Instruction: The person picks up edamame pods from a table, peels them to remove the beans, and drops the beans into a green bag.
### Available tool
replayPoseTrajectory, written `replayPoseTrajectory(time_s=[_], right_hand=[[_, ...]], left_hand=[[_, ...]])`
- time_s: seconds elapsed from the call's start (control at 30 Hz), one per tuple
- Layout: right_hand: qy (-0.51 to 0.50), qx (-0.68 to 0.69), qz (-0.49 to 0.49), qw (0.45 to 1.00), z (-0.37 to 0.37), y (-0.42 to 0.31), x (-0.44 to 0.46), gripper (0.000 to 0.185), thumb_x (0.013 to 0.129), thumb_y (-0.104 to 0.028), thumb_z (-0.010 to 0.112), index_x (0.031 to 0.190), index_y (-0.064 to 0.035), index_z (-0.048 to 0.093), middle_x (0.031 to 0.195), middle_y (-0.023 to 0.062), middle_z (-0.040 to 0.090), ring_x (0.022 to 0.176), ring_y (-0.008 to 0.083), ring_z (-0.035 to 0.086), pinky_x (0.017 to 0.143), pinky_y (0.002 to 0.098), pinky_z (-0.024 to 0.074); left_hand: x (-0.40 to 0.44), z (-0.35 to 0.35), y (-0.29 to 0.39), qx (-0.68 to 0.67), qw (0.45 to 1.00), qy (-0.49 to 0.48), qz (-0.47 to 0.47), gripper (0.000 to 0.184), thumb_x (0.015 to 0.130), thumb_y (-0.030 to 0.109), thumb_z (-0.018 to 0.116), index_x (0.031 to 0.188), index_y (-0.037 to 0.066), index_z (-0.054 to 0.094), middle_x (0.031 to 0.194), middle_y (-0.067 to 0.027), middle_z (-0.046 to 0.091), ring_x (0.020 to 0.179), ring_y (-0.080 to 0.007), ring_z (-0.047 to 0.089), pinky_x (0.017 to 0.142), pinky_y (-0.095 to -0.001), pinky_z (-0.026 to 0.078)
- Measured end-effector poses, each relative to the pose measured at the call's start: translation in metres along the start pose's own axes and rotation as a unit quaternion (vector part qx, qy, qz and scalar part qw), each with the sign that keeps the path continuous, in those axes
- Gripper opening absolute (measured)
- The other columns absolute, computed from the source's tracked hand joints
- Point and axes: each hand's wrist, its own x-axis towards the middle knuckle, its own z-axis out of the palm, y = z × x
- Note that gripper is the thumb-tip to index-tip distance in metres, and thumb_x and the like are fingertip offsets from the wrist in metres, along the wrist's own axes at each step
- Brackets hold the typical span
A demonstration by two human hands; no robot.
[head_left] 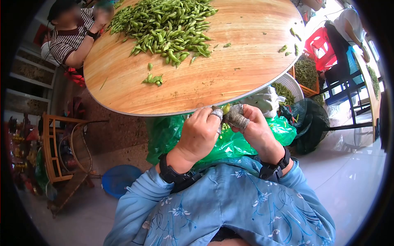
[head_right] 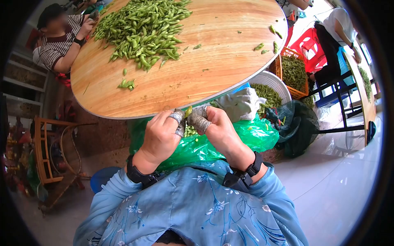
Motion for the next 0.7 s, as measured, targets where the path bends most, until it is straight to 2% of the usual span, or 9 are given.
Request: replayPoseTrajectory(time_s=[0.23,0.37,0.6,0.7], right_hand=[[0.01,0.013,0.004,1.0,0.0027,-0.0059,-0.0024,0.014,0.078,-0.012,0.055,0.088,-0.0024,0.057,0.076,-0.0008,0.058,0.062,0.0042,0.048,0.054,0.0175,0.0356],[0.004,-0.013,-0.027,1.0,0.0015,-0.0017,0.0008,0.012,0.077,-0.009,0.053,0.087,-0.0019,0.057,0.075,-0.0009,0.057,0.062,0.0046,0.048,0.054,0.0179,0.0355],[0.021,0.002,-0.034,0.999,0.0068,0.0007,0.0046,0.011,0.077,-0.008,0.053,0.086,-0.0018,0.057,0.074,-0.0007,0.057,0.062,0.0048,0.048,0.054,0.018,0.0359],[0.014,0.007,-0.049,0.999,0.0055,0.0016,0.0039,0.012,0.077,-0.009,0.054,0.086,-0.0022,0.057,0.075,-0.001,0.057,0.063,0.0044,0.048,0.055,0.0182,0.0363]], left_hand=[[0.003,-0.0026,0.0033,0.002,1.0,-0.016,-0.003,0.01,0.062,0.002,0.054,0.069,0.001,0.047,0.077,-0.0166,0.05,0.071,-0.0306,0.052,0.061,-0.0369,0.045],[0.002,-0.0008,0.0034,0.016,1.0,-0.011,0.004,0.008,0.065,0.003,0.053,0.069,0.001,0.046,0.076,-0.0166,0.05,0.07,-0.0304,0.052,0.061,-0.0367,0.045],[0.0022,0.0008,0.004,0.029,1.0,-0.003,0.005,0.01,0.064,0.003,0.054,0.069,0.0,0.046,0.075,-0.0173,0.05,0.07,-0.0305,0.052,0.061,-0.037,0.044],[0.0027,0.0,-0.0008,-0.011,0.999,-0.02,-0.039,0.009,0.065,0.002,0.054,0.069,0.0,0.047,0.071,-0.0168,0.051,0.067,-0.0309,0.053,0.06,-0.0377,0.045]])
